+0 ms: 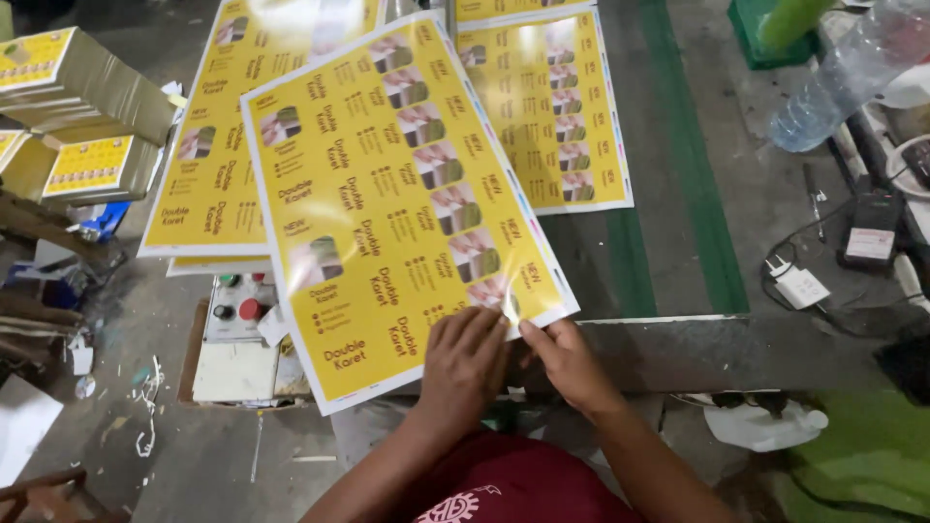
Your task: Placing printed sheets from a stack onto a moving conveyor belt in a print shop.
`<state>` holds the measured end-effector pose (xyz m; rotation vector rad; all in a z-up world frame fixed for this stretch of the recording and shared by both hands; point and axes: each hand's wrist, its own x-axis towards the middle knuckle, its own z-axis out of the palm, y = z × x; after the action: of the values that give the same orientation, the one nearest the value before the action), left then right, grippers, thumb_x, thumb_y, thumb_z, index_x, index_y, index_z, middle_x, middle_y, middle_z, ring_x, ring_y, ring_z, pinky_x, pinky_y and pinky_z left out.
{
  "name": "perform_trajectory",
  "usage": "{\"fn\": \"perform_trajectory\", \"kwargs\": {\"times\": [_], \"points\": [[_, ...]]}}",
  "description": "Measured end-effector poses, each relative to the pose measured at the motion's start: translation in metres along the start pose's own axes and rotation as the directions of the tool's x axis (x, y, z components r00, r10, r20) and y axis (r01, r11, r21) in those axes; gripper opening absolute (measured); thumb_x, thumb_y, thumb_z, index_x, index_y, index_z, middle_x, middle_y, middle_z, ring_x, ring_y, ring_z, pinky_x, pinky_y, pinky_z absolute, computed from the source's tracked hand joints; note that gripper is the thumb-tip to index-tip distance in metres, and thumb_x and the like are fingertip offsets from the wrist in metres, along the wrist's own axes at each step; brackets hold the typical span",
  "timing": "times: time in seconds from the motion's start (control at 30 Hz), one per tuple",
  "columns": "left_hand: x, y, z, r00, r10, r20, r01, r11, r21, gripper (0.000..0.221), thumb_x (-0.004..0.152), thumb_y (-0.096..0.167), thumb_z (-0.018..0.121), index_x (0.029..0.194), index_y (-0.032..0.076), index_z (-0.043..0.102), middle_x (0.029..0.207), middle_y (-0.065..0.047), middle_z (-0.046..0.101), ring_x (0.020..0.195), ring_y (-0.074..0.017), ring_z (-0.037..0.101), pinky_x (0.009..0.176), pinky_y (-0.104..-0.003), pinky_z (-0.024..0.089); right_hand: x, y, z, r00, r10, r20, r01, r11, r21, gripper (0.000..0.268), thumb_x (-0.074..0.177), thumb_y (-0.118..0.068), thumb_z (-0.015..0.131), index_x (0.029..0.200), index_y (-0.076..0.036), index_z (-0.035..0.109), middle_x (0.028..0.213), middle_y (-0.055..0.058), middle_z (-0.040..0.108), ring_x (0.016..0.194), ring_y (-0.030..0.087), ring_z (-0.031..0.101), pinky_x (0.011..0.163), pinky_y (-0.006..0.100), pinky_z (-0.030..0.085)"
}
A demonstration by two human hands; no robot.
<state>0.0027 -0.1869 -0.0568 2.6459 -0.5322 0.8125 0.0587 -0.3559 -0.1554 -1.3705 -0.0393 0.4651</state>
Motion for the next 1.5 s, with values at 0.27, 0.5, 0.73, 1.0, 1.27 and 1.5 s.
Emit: {"fn": "perform_trajectory", "kwargs": {"times": [0.27, 0.5, 0.73, 1.0, 1.27, 1.5], "points": [[-0.012, -0.021, -0.029, 0.991, 0.057, 0.119, -0.040, 0.989, -0.145, 0.041, 0.095, 0.025, 0.069, 0.125, -0.002, 0.066, 0.135, -0.020, 0.066, 0.130, -0.0367, 0.059, 0.111, -0.051, 0.042, -0.020, 0.075, -0.039, 0.975, -0.022, -0.219, 0.110, 0.912, 0.395, 0.029, 0.101, -0.009, 0.058, 0.126, 0.006, 0.060, 0.093, 0.017, 0.071, 0.065, 0.019, 0.062, 0.051, 0.031, 0.051], [0.001, -0.129, -0.055, 0.984, -0.177, -0.009, 0.175, 0.966, 0.190, 0.042, 0.095, 0.019, 0.071, 0.131, -0.002, 0.066, 0.139, -0.022, 0.067, 0.133, -0.0394, 0.059, 0.109, -0.052, 0.046, -0.059, 0.119, -0.105, 0.880, -0.032, -0.474, 0.179, 0.947, 0.268, 0.025, 0.103, -0.010, 0.060, 0.123, 0.005, 0.059, 0.092, 0.014, 0.067, 0.066, 0.017, 0.059, 0.050, 0.029, 0.051], [-0.019, -0.199, -0.056, 0.970, -0.241, 0.021, 0.222, 0.921, 0.321, 0.089, 0.095, 0.058, 0.067, 0.149, -0.010, 0.046, 0.162, -0.027, 0.040, 0.153, -0.0408, 0.033, 0.122, -0.053, 0.028, -0.091, 0.130, -0.136, 0.801, -0.050, -0.597, 0.170, 0.975, 0.145, 0.024, 0.106, -0.009, 0.057, 0.127, 0.001, 0.060, 0.091, 0.011, 0.066, 0.064, 0.016, 0.060, 0.049, 0.028, 0.050], [-0.012, -0.188, -0.080, 0.965, -0.261, 0.022, 0.231, 0.888, 0.397, 0.047, 0.098, 0.026, 0.069, 0.135, -0.003, 0.063, 0.143, -0.019, 0.065, 0.137, -0.0333, 0.058, 0.110, -0.046, 0.045, -0.093, 0.138, -0.137, 0.816, 0.055, -0.575, 0.025, 0.991, 0.130, 0.023, 0.109, -0.009, 0.053, 0.127, 0.005, 0.054, 0.088, 0.016, 0.065, 0.072, 0.022, 0.068, 0.055, 0.029, 0.050], [-0.022, -0.206, -0.094, 0.987, -0.155, -0.052, 0.163, 0.913, 0.373, 0.030, 0.097, 0.026, 0.074, 0.125, 0.014, 0.076, 0.125, -0.009, 0.076, 0.119, -0.0285, 0.071, 0.096, -0.037, 0.057, -0.016, 0.133, -0.125, 0.843, 0.039, -0.537, -0.004, 0.998, 0.066, 0.022, 0.111, -0.018, 0.053, 0.127, -0.003, 0.051, 0.089, 0.021, 0.070, 0.066, 0.033, 0.073, 0.041, 0.034, 0.055], [-0.025, -0.220, -0.089, 0.976, -0.193, -0.102, 0.216, 0.920, 0.326, 0.019, 0.098, 0.026, 0.073, 0.116, 0.025, 0.077, 0.117, 0.000, 0.079, 0.114, -0.0201, 0.074, 0.090, -0.034, 0.059, 0.074, 0.105, -0.127, 0.873, -0.027, -0.487, 0.099, 0.987, 0.123, 0.032, 0.112, -0.018, 0.052, 0.140, -0.006, 0.046, 0.102, 0.018, 0.068, 0.082, 0.033, 0.076, 0.055, 0.034, 0.064]]}}
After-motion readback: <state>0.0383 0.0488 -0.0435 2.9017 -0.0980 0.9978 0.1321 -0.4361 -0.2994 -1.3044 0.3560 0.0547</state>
